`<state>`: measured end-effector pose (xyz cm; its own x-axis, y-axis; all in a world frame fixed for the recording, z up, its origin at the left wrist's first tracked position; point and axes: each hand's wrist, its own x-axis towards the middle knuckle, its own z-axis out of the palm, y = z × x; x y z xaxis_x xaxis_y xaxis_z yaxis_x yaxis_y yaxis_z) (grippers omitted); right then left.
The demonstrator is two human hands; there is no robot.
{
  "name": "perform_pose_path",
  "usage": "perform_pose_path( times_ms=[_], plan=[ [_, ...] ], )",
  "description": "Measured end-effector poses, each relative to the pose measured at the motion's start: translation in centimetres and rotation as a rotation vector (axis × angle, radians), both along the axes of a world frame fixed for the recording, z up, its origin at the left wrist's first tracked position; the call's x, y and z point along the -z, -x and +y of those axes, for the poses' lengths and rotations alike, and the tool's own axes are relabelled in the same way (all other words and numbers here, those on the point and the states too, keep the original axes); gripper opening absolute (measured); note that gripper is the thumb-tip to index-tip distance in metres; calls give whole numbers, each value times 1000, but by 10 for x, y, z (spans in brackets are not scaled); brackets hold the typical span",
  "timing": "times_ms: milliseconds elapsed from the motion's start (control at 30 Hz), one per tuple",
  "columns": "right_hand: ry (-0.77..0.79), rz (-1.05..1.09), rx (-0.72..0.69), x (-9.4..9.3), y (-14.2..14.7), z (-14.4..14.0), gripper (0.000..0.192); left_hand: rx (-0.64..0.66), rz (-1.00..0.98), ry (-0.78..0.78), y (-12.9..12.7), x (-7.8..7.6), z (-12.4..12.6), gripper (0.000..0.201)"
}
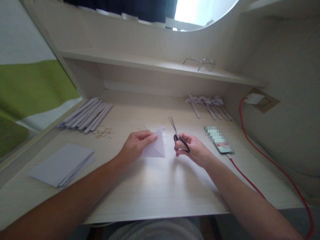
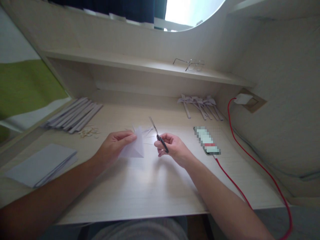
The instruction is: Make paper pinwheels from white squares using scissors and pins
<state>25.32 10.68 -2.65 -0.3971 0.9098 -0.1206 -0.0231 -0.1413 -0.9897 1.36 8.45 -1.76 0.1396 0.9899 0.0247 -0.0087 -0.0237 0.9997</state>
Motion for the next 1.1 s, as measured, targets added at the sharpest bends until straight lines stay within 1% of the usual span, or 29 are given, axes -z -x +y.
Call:
perform_pose_path(
  times_ms=[67,167,233,400,667,933,1100],
  plan=[
    [2,22,-41,1,6,-5,38,4,-33,16,0,2,1,30],
    [-48,-56,-77,3,11,-10,33,-17,-76,31,-2,1,2,27],
    [-59,-94,-86,5,14,-13,32,-44,-70,25,-3,0,2,27],
    [-17,-78,-91,7,21,-20,40,-86,-26,15,-5,-2,2,28],
    [-15,-62,-63,9,26,-24,47,-63,-30,25,-3,3,2,29],
    [-7,-52,-70,12,27,-24,46,-67,0,18,-5,3,1,31],
    [-19,-43,-65,11,29,-24,46,-66,-4,19,-6,2,1,33]
  ],
)
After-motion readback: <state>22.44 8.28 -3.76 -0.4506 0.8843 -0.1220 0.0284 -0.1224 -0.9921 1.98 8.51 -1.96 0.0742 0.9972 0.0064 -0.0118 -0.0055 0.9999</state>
